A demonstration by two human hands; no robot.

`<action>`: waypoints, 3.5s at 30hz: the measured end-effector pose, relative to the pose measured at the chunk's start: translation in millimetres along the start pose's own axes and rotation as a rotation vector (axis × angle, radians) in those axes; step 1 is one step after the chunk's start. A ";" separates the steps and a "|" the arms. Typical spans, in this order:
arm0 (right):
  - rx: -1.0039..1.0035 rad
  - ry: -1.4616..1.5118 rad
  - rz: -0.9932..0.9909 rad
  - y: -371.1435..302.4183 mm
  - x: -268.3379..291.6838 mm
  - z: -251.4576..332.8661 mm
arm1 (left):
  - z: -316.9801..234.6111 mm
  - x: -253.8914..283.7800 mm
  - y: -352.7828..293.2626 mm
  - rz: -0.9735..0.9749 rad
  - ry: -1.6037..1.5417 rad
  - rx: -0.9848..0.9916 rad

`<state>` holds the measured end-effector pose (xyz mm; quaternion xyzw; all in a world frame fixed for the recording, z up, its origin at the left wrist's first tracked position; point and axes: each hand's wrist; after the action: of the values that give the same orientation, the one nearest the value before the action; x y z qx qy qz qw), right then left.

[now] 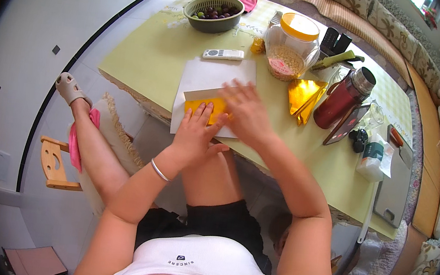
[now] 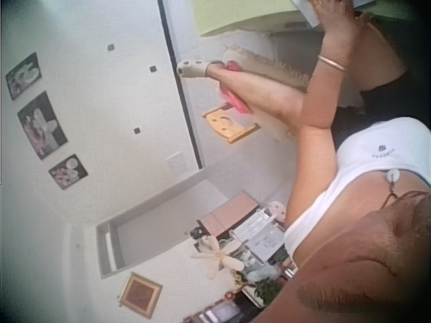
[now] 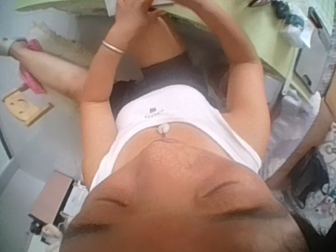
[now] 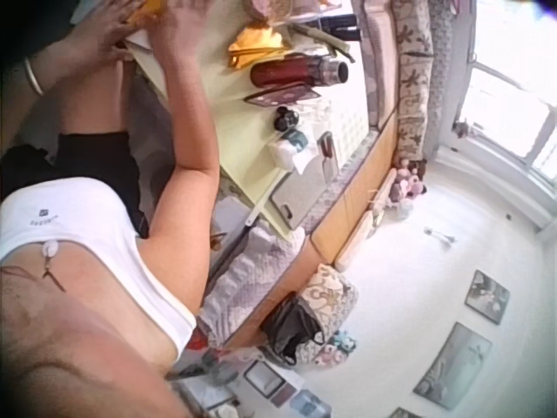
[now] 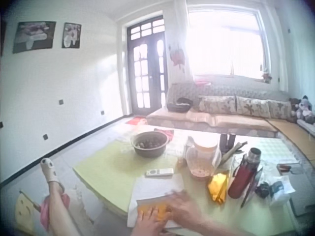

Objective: The person folds a sheet of yellow paper on a white backing sheet placed on a low table. They repeatedly fold the paper in half, crease the edges, and unfold it to create a smaller folded shape.

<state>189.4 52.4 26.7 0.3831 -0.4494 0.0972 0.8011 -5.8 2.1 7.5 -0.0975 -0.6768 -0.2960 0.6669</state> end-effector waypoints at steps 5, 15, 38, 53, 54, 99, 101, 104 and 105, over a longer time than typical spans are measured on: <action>-0.095 0.013 0.319 -24.5 -23.2 32.9 | 34.9 -11.9 5.3 0.117 0.137 -0.123; -0.256 -0.077 0.350 -72.9 13.2 21.2 | 53.2 -12.3 -0.4 0.048 -0.010 -0.196; -0.346 -0.131 0.267 -70.8 4.3 47.2 | 60.0 -1.3 10.8 -0.112 0.160 -0.102; -0.095 0.024 0.026 -72.4 18.4 52.4 | 16.9 3.5 18.3 -0.297 -0.295 -0.318; -0.084 0.008 0.011 -72.7 19.4 52.9 | 15.4 4.1 16.8 -0.299 -0.332 -0.288; -0.060 0.106 -0.136 -71.2 8.9 41.2 | 2.5 8.5 15.1 -0.306 -0.397 -0.124; -0.152 0.184 -0.173 -71.2 11.0 38.1 | 0.7 7.7 15.1 -0.310 -0.429 -0.069; -0.324 0.311 -0.197 -64.7 15.4 25.1 | -4.3 7.4 16.4 -0.275 -0.496 0.073; -0.405 0.385 -0.183 -63.4 14.1 19.7 | -4.3 6.8 18.7 -0.234 -0.520 0.122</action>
<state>216.5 -7.6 10.5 0.2289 -0.2630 0.0036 0.9372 7.1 13.1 18.9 -0.0514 -0.8483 -0.2948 0.4369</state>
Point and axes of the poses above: each hand's wrist, its own y-axis towards the middle knuckle, its own x-axis out of the back of the hand, z = x × y, and after that the axes turned 11 degrees about y, right-handed
